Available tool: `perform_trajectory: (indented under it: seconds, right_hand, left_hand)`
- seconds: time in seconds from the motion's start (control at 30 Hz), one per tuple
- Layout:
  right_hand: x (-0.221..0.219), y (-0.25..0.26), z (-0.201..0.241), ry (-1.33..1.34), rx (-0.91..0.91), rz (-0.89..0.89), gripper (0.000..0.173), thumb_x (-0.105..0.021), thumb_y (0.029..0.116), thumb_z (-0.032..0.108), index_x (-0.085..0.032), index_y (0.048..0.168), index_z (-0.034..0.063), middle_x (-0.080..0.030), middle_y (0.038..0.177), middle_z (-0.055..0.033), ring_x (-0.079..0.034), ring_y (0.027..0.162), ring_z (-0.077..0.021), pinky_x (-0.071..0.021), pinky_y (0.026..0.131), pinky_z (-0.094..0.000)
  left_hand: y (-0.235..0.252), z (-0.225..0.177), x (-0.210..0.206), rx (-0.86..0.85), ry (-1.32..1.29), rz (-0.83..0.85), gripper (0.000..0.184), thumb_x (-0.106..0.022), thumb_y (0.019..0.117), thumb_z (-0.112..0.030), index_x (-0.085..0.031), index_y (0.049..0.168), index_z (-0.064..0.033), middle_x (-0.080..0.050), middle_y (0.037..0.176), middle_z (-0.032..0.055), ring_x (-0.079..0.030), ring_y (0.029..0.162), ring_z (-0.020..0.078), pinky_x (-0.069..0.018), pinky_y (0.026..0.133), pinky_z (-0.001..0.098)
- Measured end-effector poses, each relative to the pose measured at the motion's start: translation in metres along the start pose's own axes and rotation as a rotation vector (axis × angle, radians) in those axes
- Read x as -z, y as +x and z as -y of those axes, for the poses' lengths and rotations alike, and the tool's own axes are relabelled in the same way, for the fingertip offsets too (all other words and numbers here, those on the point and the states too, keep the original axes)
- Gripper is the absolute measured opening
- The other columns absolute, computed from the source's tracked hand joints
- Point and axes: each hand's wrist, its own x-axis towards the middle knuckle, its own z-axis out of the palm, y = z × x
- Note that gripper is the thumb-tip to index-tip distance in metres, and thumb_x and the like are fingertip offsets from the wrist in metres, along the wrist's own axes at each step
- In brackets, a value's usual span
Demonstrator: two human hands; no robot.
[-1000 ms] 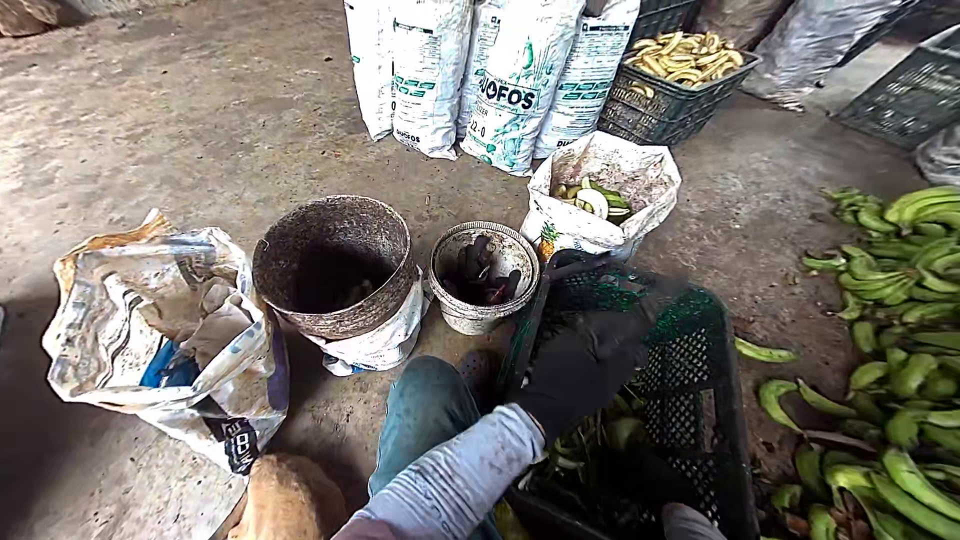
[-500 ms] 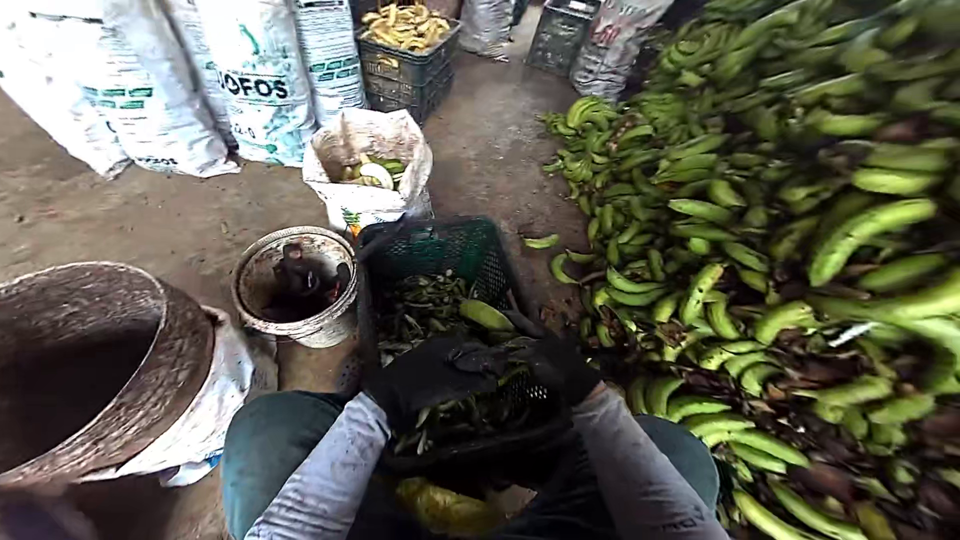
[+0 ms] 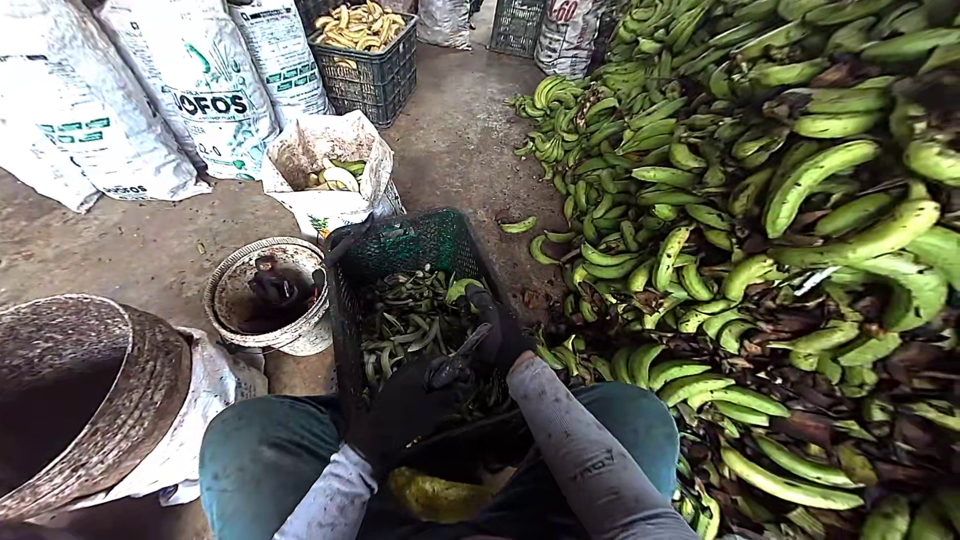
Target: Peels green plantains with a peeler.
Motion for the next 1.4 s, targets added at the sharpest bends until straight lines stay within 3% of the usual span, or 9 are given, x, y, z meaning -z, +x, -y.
perform_trajectory:
  seconds: [0.33,0.4,0.63,0.7,0.83,0.97,1.07,1.23,1.4]
  right_hand:
    - [-0.007,0.003,-0.009,0.031,-0.169,-0.007,0.041,-0.038,0.1099,0.040,-0.060,0.097,0.0071,-0.054,0.073,-0.0034,-0.053,0.061,-0.0129,-0.0501,0.058,-0.0297]
    - [0.018,0.013,-0.014,-0.219,-0.167,-0.088,0.048,-0.037,0.1098,0.041,-0.063,0.122,0.0014,-0.063,0.101,-0.0148,-0.062,0.086,-0.0230,-0.0541,0.079,-0.0416]
    - [0.019,0.004,-0.022,-0.805,-0.245,0.186,0.068,-0.049,0.1030,0.053,-0.044,0.150,0.0042,-0.056,0.141,-0.0239,-0.054,0.131,-0.0377,-0.0430,0.108,-0.0576]
    - [0.012,-0.019,-0.027,-0.734,-0.109,0.360,0.052,-0.039,0.1100,0.031,-0.039,0.155,0.0044,-0.049,0.148,-0.0229,-0.052,0.134,-0.0337,-0.0439,0.110,-0.0514]
    - [-0.002,-0.050,-0.030,0.325,0.033,0.483,0.029,-0.035,0.1079,0.013,-0.054,0.127,0.0033,-0.067,0.105,-0.0033,-0.064,0.095,-0.0055,-0.0550,0.087,-0.0260]
    - [0.007,-0.046,-0.032,0.457,-0.080,0.517,0.023,-0.037,0.1073,0.008,-0.060,0.112,0.0079,-0.068,0.093,0.0029,-0.065,0.086,-0.0036,-0.0556,0.081,-0.0237]
    - [0.003,-0.037,-0.037,0.434,-0.140,0.398,0.026,-0.033,0.1065,0.011,-0.059,0.100,0.0109,-0.065,0.080,0.0035,-0.064,0.073,-0.0036,-0.0554,0.069,-0.0222]
    - [0.003,-0.016,-0.019,-0.308,-0.109,-0.169,0.042,-0.050,0.1074,0.024,-0.051,0.141,0.0000,-0.064,0.125,-0.0213,-0.062,0.113,-0.0265,-0.0504,0.099,-0.0430]
    - [0.054,0.005,0.001,-0.374,-0.048,-0.381,0.057,-0.047,0.1076,0.039,-0.034,0.156,0.0108,-0.053,0.145,-0.0207,-0.054,0.130,-0.0343,-0.0443,0.107,-0.0542]
  left_hand:
    - [-0.023,-0.003,-0.015,-0.046,0.601,-0.099,0.044,-0.067,0.0926,-0.043,-0.070,0.121,-0.0101,-0.070,0.119,0.0108,-0.065,0.114,0.0276,-0.0496,0.101,0.0505]
    - [-0.040,0.000,-0.021,-0.100,0.622,-0.090,0.038,-0.070,0.0900,-0.038,-0.071,0.112,-0.0069,-0.071,0.113,0.0131,-0.067,0.110,0.0310,-0.0515,0.098,0.0537]
    - [-0.045,0.024,0.001,-0.194,0.409,-0.398,0.042,-0.069,0.0908,-0.031,-0.069,0.126,-0.0077,-0.067,0.128,0.0133,-0.062,0.121,0.0266,-0.0498,0.105,0.0501]
    - [-0.026,0.018,0.004,-0.362,0.512,-0.482,0.036,-0.067,0.0907,-0.032,-0.074,0.118,-0.0093,-0.065,0.134,0.0174,-0.059,0.127,0.0337,-0.0476,0.105,0.0546]
    - [0.011,0.022,0.000,-0.650,0.850,-0.541,0.035,-0.061,0.0949,-0.047,-0.076,0.107,-0.0187,-0.068,0.128,0.0167,-0.063,0.120,0.0392,-0.0453,0.105,0.0630]
    - [0.006,0.018,-0.024,-0.617,0.960,-0.409,0.030,-0.065,0.0941,-0.044,-0.076,0.105,-0.0174,-0.069,0.125,0.0180,-0.066,0.116,0.0407,-0.0468,0.104,0.0624]
    - [0.003,0.015,-0.040,-0.548,0.934,-0.440,0.030,-0.065,0.0932,-0.042,-0.077,0.105,-0.0171,-0.070,0.122,0.0190,-0.067,0.112,0.0420,-0.0507,0.099,0.0609]
    - [-0.016,-0.013,-0.038,-0.047,0.902,-0.166,0.043,-0.060,0.0981,-0.045,-0.068,0.132,-0.0198,-0.060,0.139,0.0206,-0.059,0.124,0.0427,-0.0466,0.102,0.0594]
    - [-0.054,-0.014,-0.031,-0.214,0.349,-0.186,0.033,-0.069,0.0918,-0.025,-0.071,0.120,-0.0085,-0.069,0.120,0.0095,-0.067,0.108,0.0209,-0.0553,0.095,0.0436]
